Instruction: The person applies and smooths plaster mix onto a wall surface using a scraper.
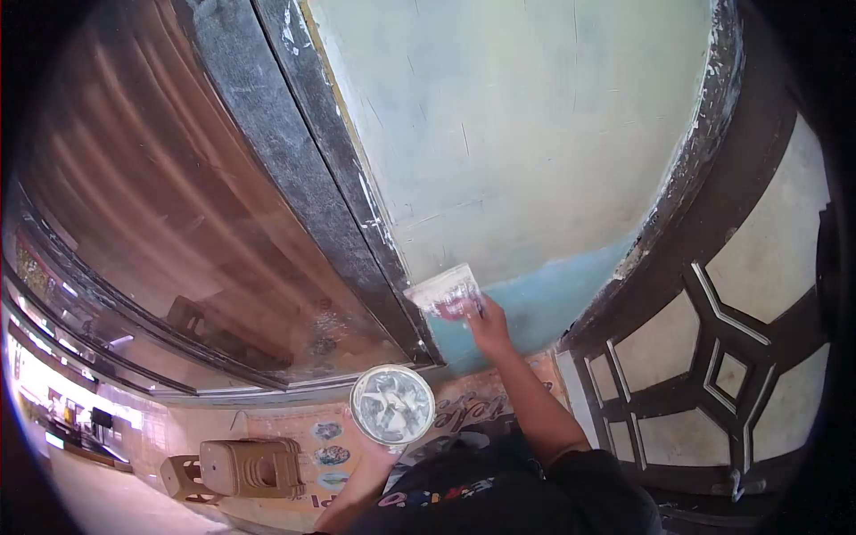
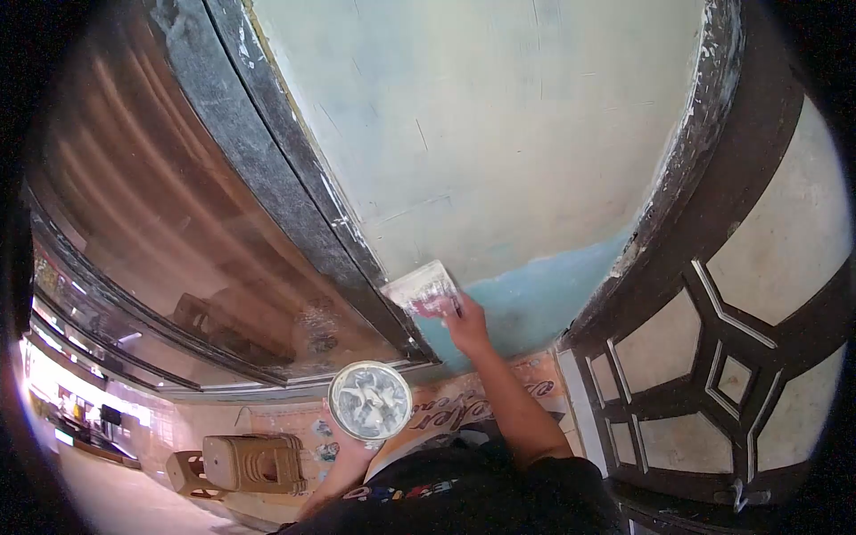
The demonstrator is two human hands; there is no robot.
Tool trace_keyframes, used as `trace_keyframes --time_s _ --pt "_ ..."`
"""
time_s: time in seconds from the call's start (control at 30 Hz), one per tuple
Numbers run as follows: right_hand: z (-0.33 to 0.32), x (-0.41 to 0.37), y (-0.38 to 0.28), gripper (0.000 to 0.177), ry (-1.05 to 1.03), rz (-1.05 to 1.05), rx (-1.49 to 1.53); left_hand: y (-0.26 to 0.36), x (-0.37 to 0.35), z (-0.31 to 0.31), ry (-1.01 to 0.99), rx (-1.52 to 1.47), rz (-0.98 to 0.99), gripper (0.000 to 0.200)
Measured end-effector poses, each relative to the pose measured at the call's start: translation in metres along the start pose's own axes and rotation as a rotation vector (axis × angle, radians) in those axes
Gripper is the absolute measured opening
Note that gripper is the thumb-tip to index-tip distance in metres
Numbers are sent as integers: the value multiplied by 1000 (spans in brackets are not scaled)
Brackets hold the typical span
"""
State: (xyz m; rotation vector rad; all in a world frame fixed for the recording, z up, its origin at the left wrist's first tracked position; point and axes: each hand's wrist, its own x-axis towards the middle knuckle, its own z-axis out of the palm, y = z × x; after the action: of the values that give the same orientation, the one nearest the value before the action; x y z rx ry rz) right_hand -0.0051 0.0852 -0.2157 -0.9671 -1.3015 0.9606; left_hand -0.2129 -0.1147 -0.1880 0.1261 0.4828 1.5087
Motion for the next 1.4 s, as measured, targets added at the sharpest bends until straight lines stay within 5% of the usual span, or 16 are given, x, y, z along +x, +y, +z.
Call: trace_keyframes --time_s 0.1,0.2,0.27,0.37,0.53,0.6,0.7,0.8,0.83,0.93,0.97,1.0,1.07,1.1,1.27,1.4 --pt "7 18 -13 27 55 150 -143 -2 2 7 -92 -39 -19 72" --pt "12 9 64 23 224 -161 -334 -2 5 5 -61 -105 -16 72" --pt "-1 -15 117 23 164 99 -259 -1 2 13 -35 -78 13 69" --pt "-12 -38 42 23 29 356 42 3 5 13 13 -27 78 65" --pt "1 3 -21 25 19 127 -101 6 12 -22 -176 727 254 71" --pt "9 16 -21 26 27 50 -204 -4 17 -23 -130 570 220 70" --pt "20 27 29 27 326 -180 -227 -4 14 13 -43 36 34 68" --pt "6 -14 73 27 299 140 -174 -1 12 18 -76 -67 -2 67" --pt "-3 -23 72 27 240 154 -103 -1 17 0 -143 576 264 67" --pt "-17 -28 42 26 138 250 46 4 9 2 -186 624 261 68" --pt "-20 -33 26 25 100 345 121 0 0 34 -57 -156 61 53" --pt "-22 -28 13 25 99 346 121 -1 4 25 -57 -156 62 53" --pt "-25 -13 -9 26 45 127 21 -4 8 -5 -109 740 388 64" --pt "-28 -10 -16 26 47 134 25 -6 8 8 69 -20 11 77" --pt "-44 -2 -41 37 -60 39 -68 -10 17 15 -126 190 70 67" --pt "-51 -17 -46 34 -97 68 -111 -14 17 23 -96 -81 4 68"
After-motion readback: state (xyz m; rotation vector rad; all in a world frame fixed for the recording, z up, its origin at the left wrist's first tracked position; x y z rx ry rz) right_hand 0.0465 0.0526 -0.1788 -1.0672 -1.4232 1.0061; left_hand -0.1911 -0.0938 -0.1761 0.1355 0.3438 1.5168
